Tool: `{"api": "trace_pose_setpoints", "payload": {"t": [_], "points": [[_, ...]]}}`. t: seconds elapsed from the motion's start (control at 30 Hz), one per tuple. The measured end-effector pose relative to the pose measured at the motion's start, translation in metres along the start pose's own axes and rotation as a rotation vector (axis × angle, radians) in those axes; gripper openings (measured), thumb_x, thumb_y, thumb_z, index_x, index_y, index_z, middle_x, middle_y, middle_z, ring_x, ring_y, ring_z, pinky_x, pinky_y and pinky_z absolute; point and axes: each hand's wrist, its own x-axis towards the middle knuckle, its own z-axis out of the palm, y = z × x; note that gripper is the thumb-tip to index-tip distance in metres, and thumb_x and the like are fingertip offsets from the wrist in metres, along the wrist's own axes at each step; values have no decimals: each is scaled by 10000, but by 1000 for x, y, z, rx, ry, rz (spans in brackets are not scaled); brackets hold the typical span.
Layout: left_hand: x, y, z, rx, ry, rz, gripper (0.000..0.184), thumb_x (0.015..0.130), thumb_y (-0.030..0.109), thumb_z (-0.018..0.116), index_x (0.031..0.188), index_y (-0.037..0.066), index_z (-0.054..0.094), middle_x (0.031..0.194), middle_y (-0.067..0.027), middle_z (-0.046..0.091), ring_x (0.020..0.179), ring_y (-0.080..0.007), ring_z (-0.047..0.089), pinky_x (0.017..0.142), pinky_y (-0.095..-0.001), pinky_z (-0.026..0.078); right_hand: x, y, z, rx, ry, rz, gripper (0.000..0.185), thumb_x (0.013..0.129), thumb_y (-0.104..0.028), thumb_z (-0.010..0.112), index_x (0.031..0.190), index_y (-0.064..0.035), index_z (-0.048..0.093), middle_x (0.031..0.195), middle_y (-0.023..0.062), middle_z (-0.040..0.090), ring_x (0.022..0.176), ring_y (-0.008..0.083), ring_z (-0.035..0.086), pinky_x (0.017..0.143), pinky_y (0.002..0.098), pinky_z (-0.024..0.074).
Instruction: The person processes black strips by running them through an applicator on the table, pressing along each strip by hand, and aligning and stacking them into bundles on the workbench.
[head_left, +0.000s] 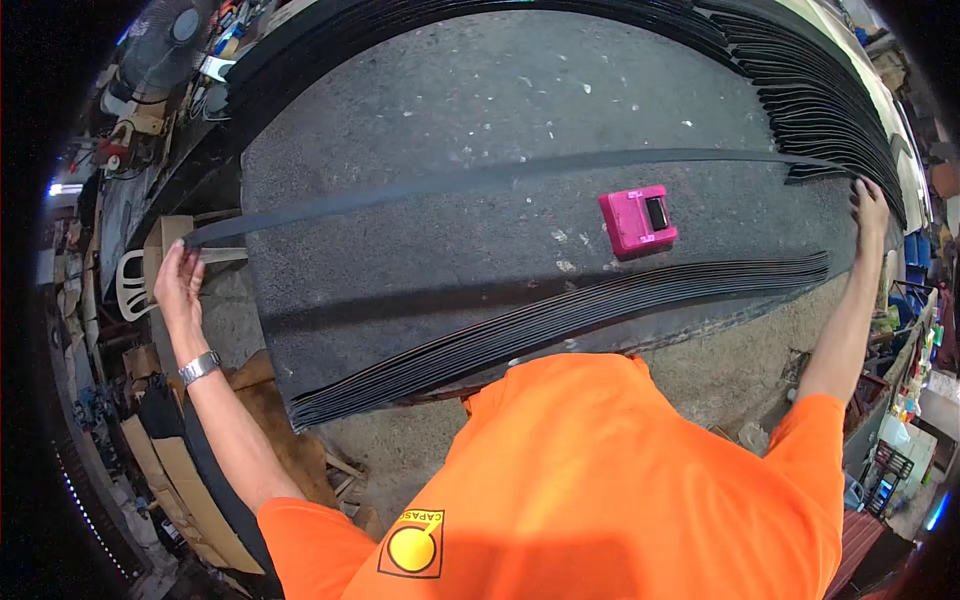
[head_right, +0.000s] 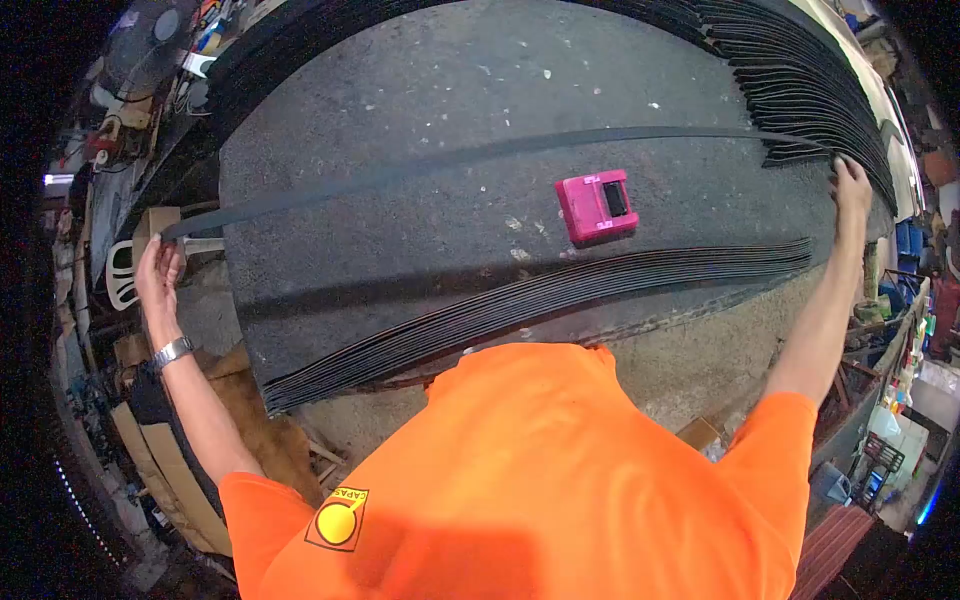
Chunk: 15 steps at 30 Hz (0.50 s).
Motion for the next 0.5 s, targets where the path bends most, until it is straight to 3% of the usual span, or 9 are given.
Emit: {"api": "trace_pose_setpoints", "payload": {"t": [0.03, 0.13, 0.23, 0.33, 0.47, 0.5], "points": [[16, -11, -9, -142, 71, 16, 311, 1000, 116, 662, 1279, -21, 651, 1141, -102, 714, 978, -180, 719, 799, -299, 627, -20, -26, 18, 218, 5, 34, 336, 961, -274, 724, 1276, -160, 724, 1033, -1, 729, 887, 121, 677, 689, 278, 528], [69, -52, -63, -382, 56, -74, 300, 983, 37, 674, 1252, -82, 615, 1111, -148, 690, 1012, -206, 710, 904, -330, 640, -9, -44, 66, 614, -119, 98, 369, 942, -145, 733, 1305, -99, 682, 997, 15, 721, 859, 129, 667, 705, 304, 534], [45, -76, -65, -617, 170, -185, 340, 986, 32, 679, 1264, -118, 552, 1101, -174, 668, 1049, -231, 701, 969, -332, 625, -26, -54, 114, 847, -207, 113, 334, 985, -149, 663, 1310, -73, 657, 956, 43, 696, 944, 177, 707, 763, 318, 571], [4, -134, -67, -745, 176, -184, 469, 1000, 51, 668, 1370, -123, 439, 1209, -205, 631, 1126, -256, 672, 1033, -340, 590, -68, -50, 171, 1063, -309, 202, 279, 975, -111, 643, 1233, -5, 634, 941, 128, 688, 852, 220, 703, 683, 330, 600], [-45, -235, -78, -714, 274, -156, 519, 993, 47, 671, 1429, -80, 421, 1361, -216, 585, 1226, -286, 629, 1092, -376, 548, -126, -10, 228, 1159, -306, 489, 221, 980, -121, 637, 1160, 7, 638, 968, 125, 621, 993, 313, 678, 775, 445, 613], [-63, -242, -73, -895, 338, -234, 491, 998, 44, 659, 1423, -65, 440, 1393, -212, 577, 1244, -298, 625, 1101, -388, 540, -142, -3, 233, 1184, -293, 537, 243, 979, -136, 647, 1166, 18, 635, 1007, 133, 604, 1061, 326, 662, 811, 451, 609]]}}
